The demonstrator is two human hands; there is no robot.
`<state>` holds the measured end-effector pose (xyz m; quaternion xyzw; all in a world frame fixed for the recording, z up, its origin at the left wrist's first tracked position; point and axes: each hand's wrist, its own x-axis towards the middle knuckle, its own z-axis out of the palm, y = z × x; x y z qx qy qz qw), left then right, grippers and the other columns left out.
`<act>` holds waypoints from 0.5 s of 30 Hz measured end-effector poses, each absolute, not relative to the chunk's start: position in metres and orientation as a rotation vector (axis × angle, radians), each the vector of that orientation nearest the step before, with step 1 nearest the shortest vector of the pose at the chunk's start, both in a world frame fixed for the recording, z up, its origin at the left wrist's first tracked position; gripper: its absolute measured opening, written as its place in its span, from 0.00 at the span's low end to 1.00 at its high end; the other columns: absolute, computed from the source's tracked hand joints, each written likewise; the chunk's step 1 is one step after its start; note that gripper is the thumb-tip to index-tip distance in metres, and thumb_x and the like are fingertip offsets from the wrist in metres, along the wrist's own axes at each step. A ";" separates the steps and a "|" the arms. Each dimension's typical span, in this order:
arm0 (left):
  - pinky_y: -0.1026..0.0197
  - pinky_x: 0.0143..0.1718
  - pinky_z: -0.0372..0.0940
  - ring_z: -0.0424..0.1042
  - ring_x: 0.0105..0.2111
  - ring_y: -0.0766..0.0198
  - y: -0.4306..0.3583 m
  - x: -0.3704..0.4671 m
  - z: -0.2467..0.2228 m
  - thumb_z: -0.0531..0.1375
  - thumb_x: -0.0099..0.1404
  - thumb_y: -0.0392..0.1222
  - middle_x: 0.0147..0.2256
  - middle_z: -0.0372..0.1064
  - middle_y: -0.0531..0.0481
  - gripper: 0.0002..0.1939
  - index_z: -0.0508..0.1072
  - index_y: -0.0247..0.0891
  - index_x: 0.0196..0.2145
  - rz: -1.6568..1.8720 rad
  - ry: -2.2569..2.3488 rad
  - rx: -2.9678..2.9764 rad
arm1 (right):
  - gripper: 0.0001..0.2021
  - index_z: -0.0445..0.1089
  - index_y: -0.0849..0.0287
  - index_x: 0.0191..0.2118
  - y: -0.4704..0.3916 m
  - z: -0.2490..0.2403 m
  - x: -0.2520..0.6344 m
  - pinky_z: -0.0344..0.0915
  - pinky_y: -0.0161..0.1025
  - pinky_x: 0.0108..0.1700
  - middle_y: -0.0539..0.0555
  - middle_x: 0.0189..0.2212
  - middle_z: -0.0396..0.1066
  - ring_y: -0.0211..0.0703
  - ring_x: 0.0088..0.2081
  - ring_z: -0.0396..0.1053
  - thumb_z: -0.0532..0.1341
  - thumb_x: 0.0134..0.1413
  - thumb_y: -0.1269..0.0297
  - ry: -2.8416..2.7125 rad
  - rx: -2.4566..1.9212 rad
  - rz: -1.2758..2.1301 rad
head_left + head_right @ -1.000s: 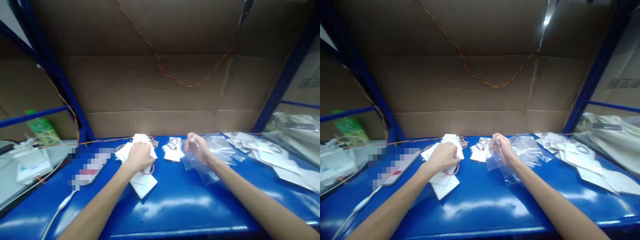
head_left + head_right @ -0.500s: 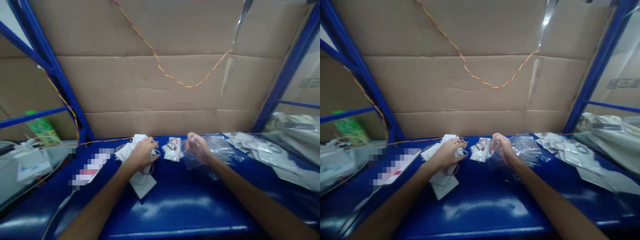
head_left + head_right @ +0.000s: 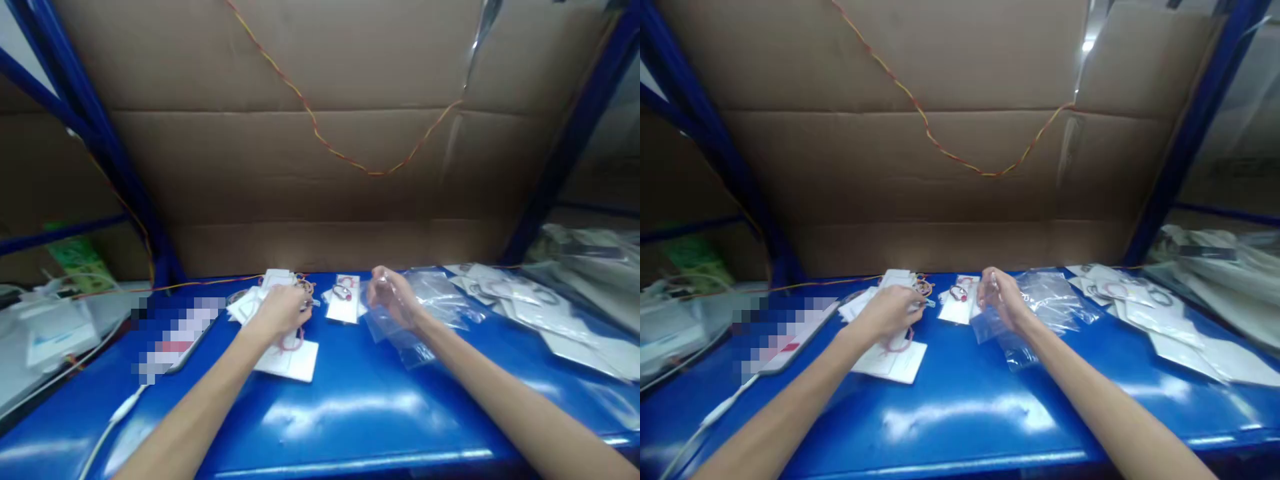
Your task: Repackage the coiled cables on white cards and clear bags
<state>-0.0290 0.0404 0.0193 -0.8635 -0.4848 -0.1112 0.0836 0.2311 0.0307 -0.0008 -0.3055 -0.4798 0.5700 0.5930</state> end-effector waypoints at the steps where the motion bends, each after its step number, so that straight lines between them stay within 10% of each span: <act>1: 0.56 0.39 0.68 0.80 0.38 0.49 0.039 -0.028 0.022 0.60 0.63 0.37 0.35 0.81 0.41 0.09 0.82 0.40 0.35 -0.301 -1.429 -2.552 | 0.13 0.64 0.54 0.29 0.030 0.000 0.231 0.59 0.35 0.21 0.46 0.16 0.67 0.40 0.19 0.63 0.65 0.48 0.52 -1.113 -0.709 1.326; 15: 0.57 0.49 0.73 0.78 0.47 0.57 0.039 -0.032 0.024 0.52 0.74 0.34 0.49 0.78 0.41 0.17 0.72 0.35 0.57 -1.025 -0.974 -2.196 | 0.09 0.66 0.54 0.32 0.029 0.000 0.230 0.67 0.37 0.25 0.50 0.21 0.74 0.47 0.26 0.73 0.64 0.49 0.56 -1.072 -0.683 1.431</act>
